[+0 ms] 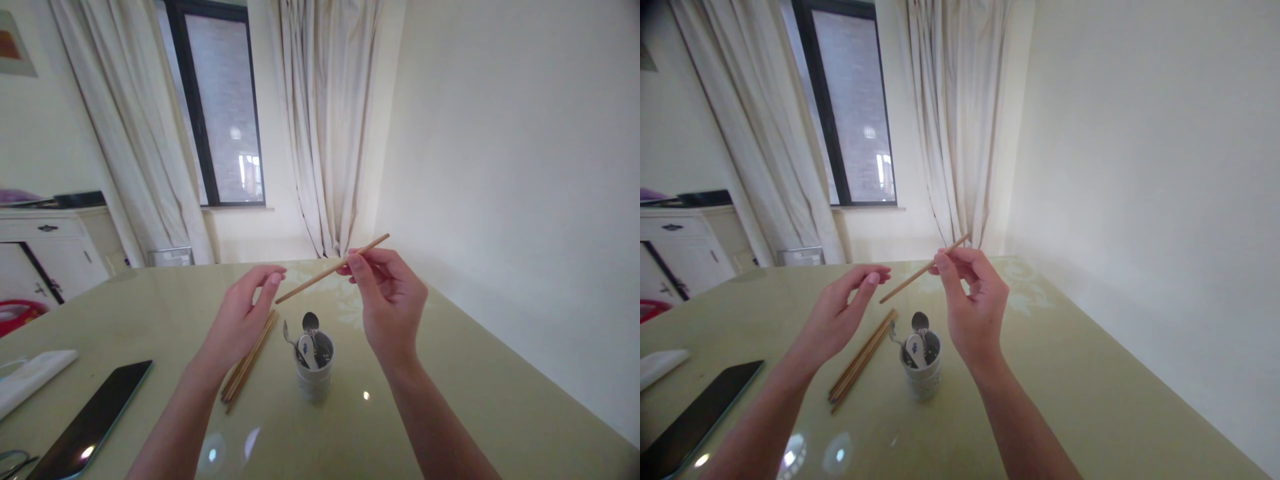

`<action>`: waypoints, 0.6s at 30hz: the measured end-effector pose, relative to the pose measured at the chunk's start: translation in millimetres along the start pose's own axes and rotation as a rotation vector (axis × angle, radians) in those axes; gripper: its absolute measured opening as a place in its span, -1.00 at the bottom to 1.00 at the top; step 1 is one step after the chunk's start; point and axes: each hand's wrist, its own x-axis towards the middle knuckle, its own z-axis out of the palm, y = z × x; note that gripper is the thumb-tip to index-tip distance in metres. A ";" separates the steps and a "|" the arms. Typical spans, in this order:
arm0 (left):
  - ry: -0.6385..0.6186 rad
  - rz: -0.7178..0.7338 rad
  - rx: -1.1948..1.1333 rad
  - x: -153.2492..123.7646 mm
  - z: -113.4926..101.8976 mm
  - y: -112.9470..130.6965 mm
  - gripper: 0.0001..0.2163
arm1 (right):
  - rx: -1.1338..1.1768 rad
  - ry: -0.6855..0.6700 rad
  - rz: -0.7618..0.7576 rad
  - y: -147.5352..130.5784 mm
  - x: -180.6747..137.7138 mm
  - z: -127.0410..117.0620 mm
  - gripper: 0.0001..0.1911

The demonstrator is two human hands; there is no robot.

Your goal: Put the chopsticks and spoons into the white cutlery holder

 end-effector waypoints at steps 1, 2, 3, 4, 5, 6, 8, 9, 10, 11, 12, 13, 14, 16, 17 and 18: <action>-0.026 0.024 -0.088 -2.9 -1.8 18.9 -0.64 | 0.023 -0.023 0.010 -1.9 -1.8 1.5 -0.90; -0.082 0.040 -0.157 -6.2 -2.1 34.5 -0.65 | 0.048 -0.047 0.021 -2.9 -3.4 3.0 -0.90; -0.118 0.043 -0.201 -9.2 -1.4 45.9 -0.66 | 0.071 -0.072 0.034 -2.7 -4.5 4.3 -0.90; -0.155 0.038 -0.223 -11.2 -0.3 52.4 -0.67 | 0.088 -0.097 0.052 -1.3 -5.1 5.3 -0.90; -0.176 0.029 -0.224 -11.7 0.8 53.8 -0.67 | 0.095 -0.125 0.074 1.5 -5.3 6.0 -0.88; -0.183 0.017 -0.209 -10.6 1.5 50.1 -0.67 | 0.083 -0.160 0.099 5.5 -5.3 6.5 -0.87; -0.174 -0.014 -0.143 -4.5 0.9 28.4 -0.65 | -0.014 -0.261 0.141 16.3 -5.3 7.1 -0.84; -0.172 -0.039 -0.093 -0.7 0.0 11.7 -0.65 | -0.090 -0.333 0.156 22.3 -5.7 7.4 -0.83; -0.168 -0.075 -0.028 2.7 -1.0 -8.0 -0.65 | -0.174 -0.417 0.168 28.2 -6.5 7.8 -0.82; -0.186 -0.125 0.063 5.1 -1.9 -29.4 -0.66 | -0.257 -0.511 0.176 33.6 -7.8 8.2 -0.81; -0.240 -0.199 0.184 6.0 -2.2 -51.4 -0.68 | -0.331 -0.615 0.177 38.3 -9.6 8.7 -0.77; -0.303 -0.292 0.332 5.3 -2.0 -73.0 -0.69 | -0.393 -0.724 0.170 42.1 -11.8 9.2 -0.71; -0.372 -0.394 0.479 3.0 -1.2 -93.1 -0.69 | -0.445 -0.835 0.158 45.0 -14.3 9.8 -0.62; -0.437 -0.531 0.638 -5.3 2.0 -125.6 -0.74 | -0.528 -1.021 0.125 49.3 -19.6 11.1 -0.46; -0.450 -0.573 0.671 -10.4 4.2 -137.3 -0.77 | -0.557 -1.086 0.110 51.1 -22.3 11.9 -0.43; -0.457 -0.605 0.688 -15.5 6.7 -146.2 -0.79 | -0.583 -1.129 0.098 53.0 -25.0 12.9 -0.44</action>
